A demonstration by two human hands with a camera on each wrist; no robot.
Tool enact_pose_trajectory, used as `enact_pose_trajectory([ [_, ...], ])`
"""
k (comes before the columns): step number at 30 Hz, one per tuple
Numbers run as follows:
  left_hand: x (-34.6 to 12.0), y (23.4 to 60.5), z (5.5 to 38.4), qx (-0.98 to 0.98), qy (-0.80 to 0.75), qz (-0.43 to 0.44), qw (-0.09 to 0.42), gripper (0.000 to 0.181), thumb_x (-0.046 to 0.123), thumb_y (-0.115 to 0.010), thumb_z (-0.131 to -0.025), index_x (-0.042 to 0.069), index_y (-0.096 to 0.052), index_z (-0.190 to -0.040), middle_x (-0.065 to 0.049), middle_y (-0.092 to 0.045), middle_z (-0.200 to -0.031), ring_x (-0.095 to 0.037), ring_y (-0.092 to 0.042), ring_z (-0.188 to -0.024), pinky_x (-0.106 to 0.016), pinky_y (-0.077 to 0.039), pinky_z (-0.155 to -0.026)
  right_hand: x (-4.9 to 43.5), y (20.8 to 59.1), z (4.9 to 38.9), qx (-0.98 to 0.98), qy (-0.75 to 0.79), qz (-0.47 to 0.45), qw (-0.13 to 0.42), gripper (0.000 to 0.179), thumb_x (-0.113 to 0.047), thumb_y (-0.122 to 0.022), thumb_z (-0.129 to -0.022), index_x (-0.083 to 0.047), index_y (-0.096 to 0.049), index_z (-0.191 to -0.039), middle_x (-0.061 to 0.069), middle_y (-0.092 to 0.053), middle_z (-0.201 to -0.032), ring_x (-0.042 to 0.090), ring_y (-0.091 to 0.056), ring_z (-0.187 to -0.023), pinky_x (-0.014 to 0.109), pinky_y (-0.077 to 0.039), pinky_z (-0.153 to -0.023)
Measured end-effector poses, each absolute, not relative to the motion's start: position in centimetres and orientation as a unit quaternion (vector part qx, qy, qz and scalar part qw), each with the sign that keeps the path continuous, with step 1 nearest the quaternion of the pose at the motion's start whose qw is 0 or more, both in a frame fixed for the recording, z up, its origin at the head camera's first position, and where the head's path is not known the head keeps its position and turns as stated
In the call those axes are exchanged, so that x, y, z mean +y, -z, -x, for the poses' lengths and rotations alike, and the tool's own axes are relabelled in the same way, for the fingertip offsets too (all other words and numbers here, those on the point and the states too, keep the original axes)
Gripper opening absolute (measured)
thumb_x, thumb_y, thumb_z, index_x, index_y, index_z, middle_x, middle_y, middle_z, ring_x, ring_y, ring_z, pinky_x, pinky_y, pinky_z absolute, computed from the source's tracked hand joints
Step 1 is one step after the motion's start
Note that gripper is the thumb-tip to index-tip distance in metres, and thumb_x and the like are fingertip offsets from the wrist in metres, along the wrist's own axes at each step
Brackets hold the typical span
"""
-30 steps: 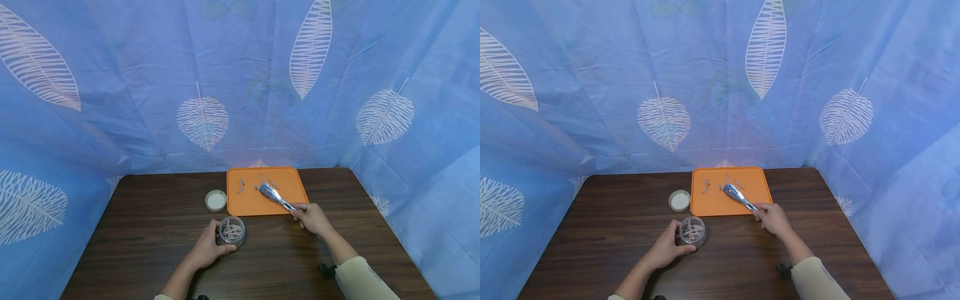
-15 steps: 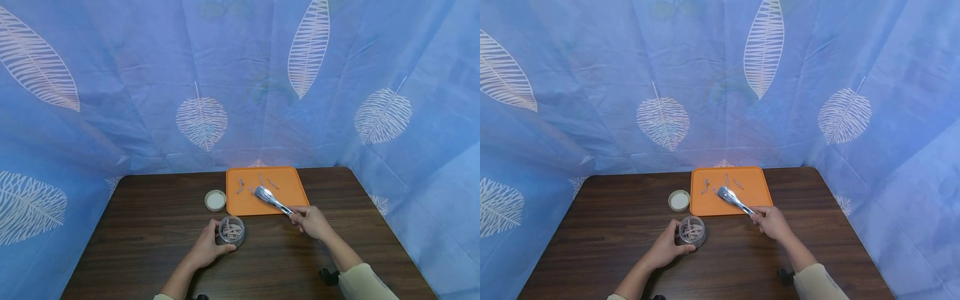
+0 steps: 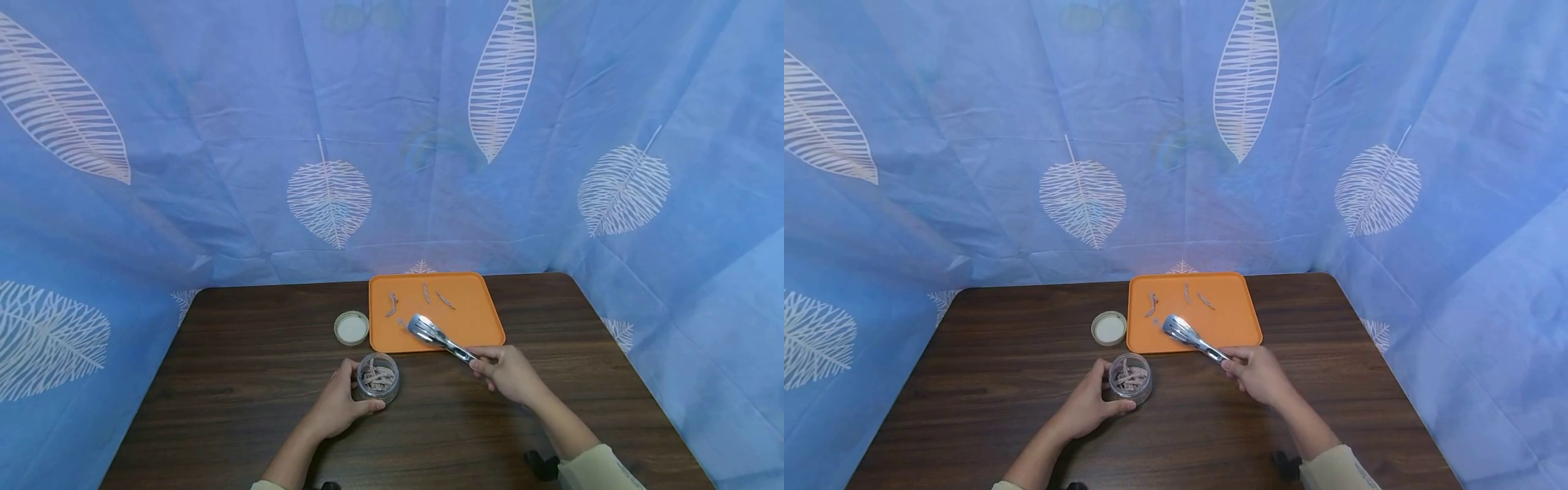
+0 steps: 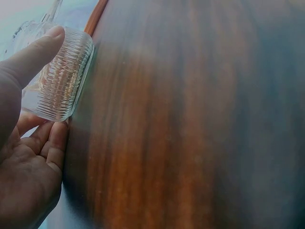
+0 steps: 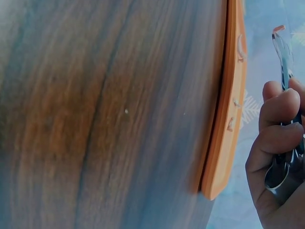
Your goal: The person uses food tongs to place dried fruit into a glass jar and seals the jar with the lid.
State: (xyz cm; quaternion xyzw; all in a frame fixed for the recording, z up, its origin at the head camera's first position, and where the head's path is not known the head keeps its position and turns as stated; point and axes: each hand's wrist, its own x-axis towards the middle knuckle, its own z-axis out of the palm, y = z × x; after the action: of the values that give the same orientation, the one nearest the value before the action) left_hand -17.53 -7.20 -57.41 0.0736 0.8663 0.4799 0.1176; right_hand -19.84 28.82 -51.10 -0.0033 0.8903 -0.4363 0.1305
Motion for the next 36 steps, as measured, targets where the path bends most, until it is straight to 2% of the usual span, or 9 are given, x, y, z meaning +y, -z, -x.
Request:
enact_pose_trajectory([
  [6,-7.2,57.4,17.6,0.868,-0.477,-0.070,0.119,0.077,0.042,-0.096,-0.083,0.009,-0.051,-0.135,-0.017,-0.059,-0.138,-0.036,-0.062,-0.127,-0.057,-0.055,-0.105,28.4,50.4,18.9,0.881,0.451,0.008,0.142,0.034,-0.018,-0.071,-0.106,-0.012,-0.075,-0.139,0.012,-0.075,-0.094,0.014,-0.056,-0.061,0.024,-0.038,-0.051],
  [12,-7.2,57.5,17.6,0.868,-0.477,-0.071,0.119,0.076,0.042,-0.096,-0.083,0.009,-0.051,-0.134,-0.017,-0.059,-0.139,-0.037,-0.062,-0.129,-0.057,-0.055,-0.106,28.1,50.0,17.8,0.882,0.445,0.033,0.149,0.036,-0.019,-0.072,-0.105,-0.011,-0.073,-0.140,0.012,-0.075,-0.091,0.011,-0.054,-0.058,0.022,-0.035,-0.048],
  [26,-7.2,57.4,17.6,0.868,-0.477,-0.068,0.117,0.076,0.041,-0.097,-0.083,0.009,-0.052,-0.134,-0.017,-0.060,-0.138,-0.036,-0.063,-0.128,-0.057,-0.055,-0.107,27.5,49.9,16.5,0.863,0.469,0.063,0.176,0.035,-0.020,-0.075,-0.103,-0.012,-0.075,-0.137,0.014,-0.074,-0.092,0.008,-0.053,-0.057,0.021,-0.038,-0.049],
  [36,-7.1,57.3,17.5,0.867,-0.480,-0.069,0.116,0.075,0.040,-0.096,-0.084,0.008,-0.051,-0.135,-0.017,-0.059,-0.137,-0.037,-0.062,-0.128,-0.057,-0.054,-0.107,26.8,49.4,16.0,0.874,0.445,0.071,0.183,0.032,-0.020,-0.076,-0.102,-0.022,-0.078,-0.133,0.010,-0.075,-0.090,0.009,-0.050,-0.056,0.020,-0.035,-0.047],
])
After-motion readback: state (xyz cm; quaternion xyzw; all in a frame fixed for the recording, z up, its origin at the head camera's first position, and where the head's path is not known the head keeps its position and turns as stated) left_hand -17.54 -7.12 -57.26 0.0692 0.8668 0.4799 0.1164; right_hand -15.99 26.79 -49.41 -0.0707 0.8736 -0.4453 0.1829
